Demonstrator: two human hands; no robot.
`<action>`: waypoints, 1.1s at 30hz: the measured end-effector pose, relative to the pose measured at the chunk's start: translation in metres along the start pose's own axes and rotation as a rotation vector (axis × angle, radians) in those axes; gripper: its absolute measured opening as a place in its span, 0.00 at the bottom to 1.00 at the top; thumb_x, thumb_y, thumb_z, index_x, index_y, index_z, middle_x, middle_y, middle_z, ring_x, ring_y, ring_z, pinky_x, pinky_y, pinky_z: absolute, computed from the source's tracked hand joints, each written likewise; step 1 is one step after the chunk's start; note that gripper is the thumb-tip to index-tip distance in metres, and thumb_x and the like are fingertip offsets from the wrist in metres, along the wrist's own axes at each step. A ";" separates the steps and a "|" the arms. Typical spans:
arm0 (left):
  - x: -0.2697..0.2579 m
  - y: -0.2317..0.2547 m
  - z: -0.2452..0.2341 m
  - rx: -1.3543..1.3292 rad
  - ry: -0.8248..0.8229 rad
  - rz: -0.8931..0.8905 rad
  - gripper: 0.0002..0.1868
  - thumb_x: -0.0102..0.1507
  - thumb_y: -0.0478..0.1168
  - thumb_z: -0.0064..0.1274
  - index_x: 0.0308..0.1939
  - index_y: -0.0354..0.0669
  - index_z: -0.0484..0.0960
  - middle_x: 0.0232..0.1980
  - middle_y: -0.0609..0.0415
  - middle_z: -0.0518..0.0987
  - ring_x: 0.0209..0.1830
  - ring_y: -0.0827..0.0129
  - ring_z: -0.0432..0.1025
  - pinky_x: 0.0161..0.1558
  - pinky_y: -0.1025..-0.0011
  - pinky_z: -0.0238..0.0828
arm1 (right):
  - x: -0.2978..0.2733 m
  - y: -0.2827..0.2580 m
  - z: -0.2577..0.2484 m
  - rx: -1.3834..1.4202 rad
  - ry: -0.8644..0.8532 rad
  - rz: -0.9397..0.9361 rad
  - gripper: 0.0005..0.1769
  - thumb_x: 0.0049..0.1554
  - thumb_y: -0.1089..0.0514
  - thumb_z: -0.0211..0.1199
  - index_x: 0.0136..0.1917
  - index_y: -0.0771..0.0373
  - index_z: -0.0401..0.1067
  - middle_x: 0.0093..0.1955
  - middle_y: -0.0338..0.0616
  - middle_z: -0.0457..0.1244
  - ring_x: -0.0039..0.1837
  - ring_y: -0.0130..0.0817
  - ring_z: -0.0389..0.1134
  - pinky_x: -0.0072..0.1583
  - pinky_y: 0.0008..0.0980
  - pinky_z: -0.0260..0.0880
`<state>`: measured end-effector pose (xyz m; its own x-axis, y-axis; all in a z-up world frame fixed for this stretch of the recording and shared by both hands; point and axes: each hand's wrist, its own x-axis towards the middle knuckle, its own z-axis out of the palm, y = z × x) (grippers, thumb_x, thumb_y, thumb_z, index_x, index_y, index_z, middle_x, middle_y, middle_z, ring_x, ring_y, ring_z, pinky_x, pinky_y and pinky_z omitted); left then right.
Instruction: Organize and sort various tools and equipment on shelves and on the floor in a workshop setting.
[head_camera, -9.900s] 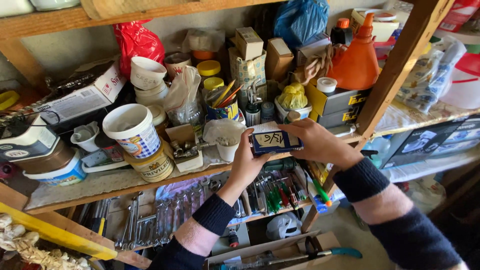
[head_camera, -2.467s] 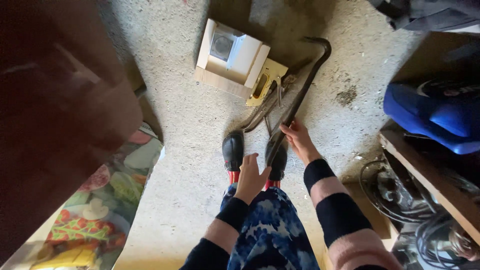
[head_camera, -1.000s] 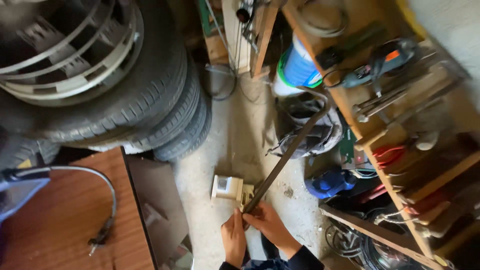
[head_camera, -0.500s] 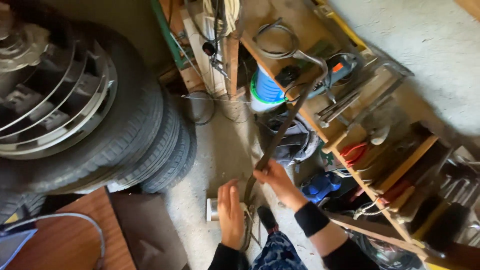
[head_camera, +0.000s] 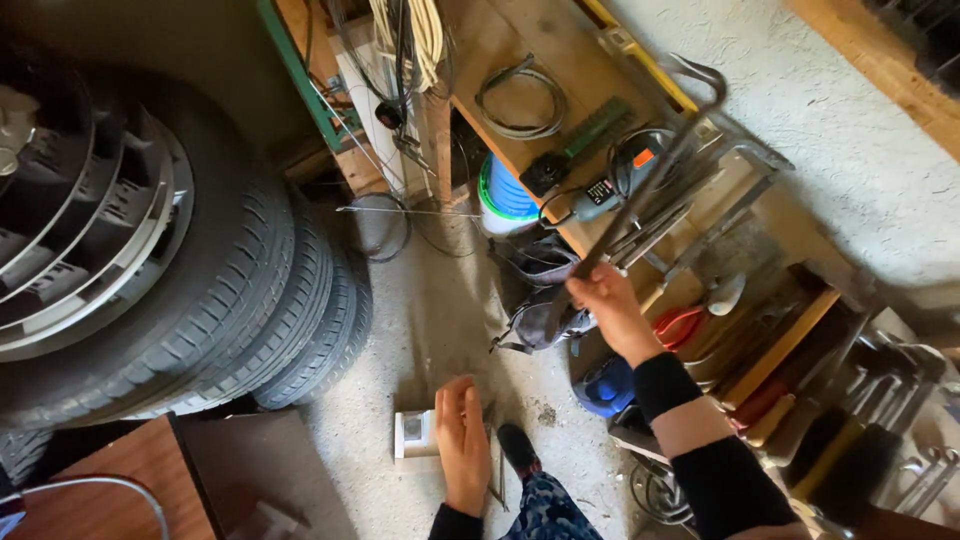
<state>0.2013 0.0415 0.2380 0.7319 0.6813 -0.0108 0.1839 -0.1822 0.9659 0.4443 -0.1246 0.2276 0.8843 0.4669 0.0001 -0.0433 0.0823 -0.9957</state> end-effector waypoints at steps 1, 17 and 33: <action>0.000 0.008 0.001 -0.024 -0.020 -0.060 0.15 0.70 0.44 0.40 0.51 0.44 0.82 0.49 0.52 0.78 0.49 0.64 0.74 0.51 0.68 0.70 | 0.002 -0.004 -0.009 -0.043 0.044 0.032 0.10 0.58 0.56 0.64 0.52 0.59 0.70 0.42 0.38 0.63 0.42 0.28 0.62 0.46 0.29 0.65; -0.007 -0.018 0.021 -0.028 -0.114 -0.043 0.13 0.69 0.43 0.43 0.49 0.44 0.82 0.46 0.53 0.80 0.44 0.67 0.74 0.47 0.70 0.70 | 0.044 0.095 -0.146 0.360 0.454 0.047 0.18 0.57 0.68 0.67 0.34 0.51 0.64 0.33 0.31 0.61 0.36 0.21 0.62 0.41 0.25 0.61; -0.012 -0.026 0.021 -0.042 -0.130 -0.099 0.14 0.69 0.44 0.44 0.49 0.45 0.83 0.44 0.55 0.80 0.43 0.69 0.74 0.47 0.71 0.69 | 0.051 0.113 -0.161 0.457 0.534 0.099 0.22 0.59 0.64 0.69 0.30 0.50 0.62 0.29 0.32 0.57 0.32 0.24 0.60 0.41 0.25 0.64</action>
<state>0.2012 0.0237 0.2073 0.7909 0.5964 -0.1372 0.2339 -0.0874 0.9683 0.5590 -0.2334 0.1007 0.9681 0.0057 -0.2507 -0.2229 0.4774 -0.8499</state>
